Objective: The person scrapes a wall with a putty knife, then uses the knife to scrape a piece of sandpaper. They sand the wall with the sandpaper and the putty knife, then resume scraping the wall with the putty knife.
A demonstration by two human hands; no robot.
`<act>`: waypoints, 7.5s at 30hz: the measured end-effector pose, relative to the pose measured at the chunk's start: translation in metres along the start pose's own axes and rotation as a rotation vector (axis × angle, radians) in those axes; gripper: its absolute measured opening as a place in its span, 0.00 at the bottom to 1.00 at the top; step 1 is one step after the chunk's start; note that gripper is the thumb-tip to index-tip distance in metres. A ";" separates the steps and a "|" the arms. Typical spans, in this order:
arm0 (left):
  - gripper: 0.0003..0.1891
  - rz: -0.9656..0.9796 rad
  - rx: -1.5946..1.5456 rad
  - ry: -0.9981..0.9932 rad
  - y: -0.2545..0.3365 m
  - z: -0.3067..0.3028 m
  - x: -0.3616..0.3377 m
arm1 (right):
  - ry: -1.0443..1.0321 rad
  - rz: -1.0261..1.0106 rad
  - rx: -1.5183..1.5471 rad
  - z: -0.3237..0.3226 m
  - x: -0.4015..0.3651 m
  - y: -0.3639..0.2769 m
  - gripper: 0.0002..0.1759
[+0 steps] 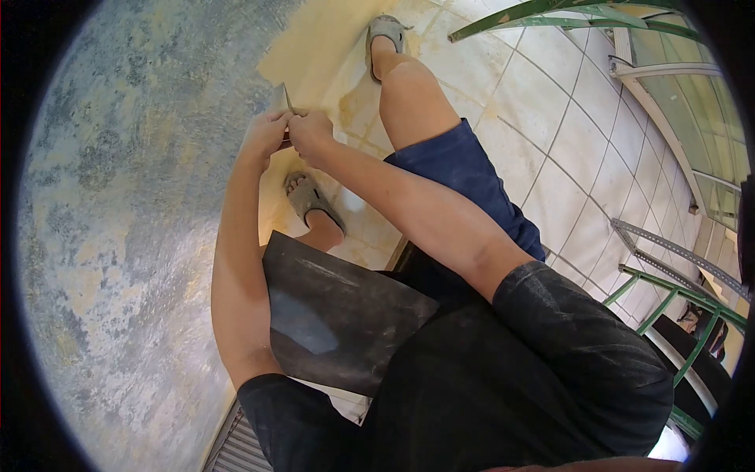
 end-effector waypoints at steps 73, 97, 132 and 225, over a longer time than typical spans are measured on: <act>0.21 0.124 1.048 0.457 0.061 -0.069 -0.060 | -0.005 -0.122 -0.341 0.004 0.004 0.011 0.24; 0.23 0.087 1.036 0.425 0.053 -0.074 -0.050 | -0.014 -0.065 -0.312 0.002 -0.020 -0.013 0.24; 0.22 0.051 1.032 0.403 0.058 -0.070 -0.055 | -0.037 -0.008 -0.244 -0.007 -0.027 -0.027 0.19; 0.22 0.134 0.999 0.417 0.048 -0.077 -0.047 | -0.144 -0.073 -0.287 -0.002 -0.033 -0.016 0.24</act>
Point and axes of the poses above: each hand's wrist, its own x-axis towards the middle knuckle, its own z-axis out of the palm, y = z × x, the point moved 7 cm from there along x, towards the middle knuckle, and after that the axes turned 6 degrees about z, right-handed, at the moved point
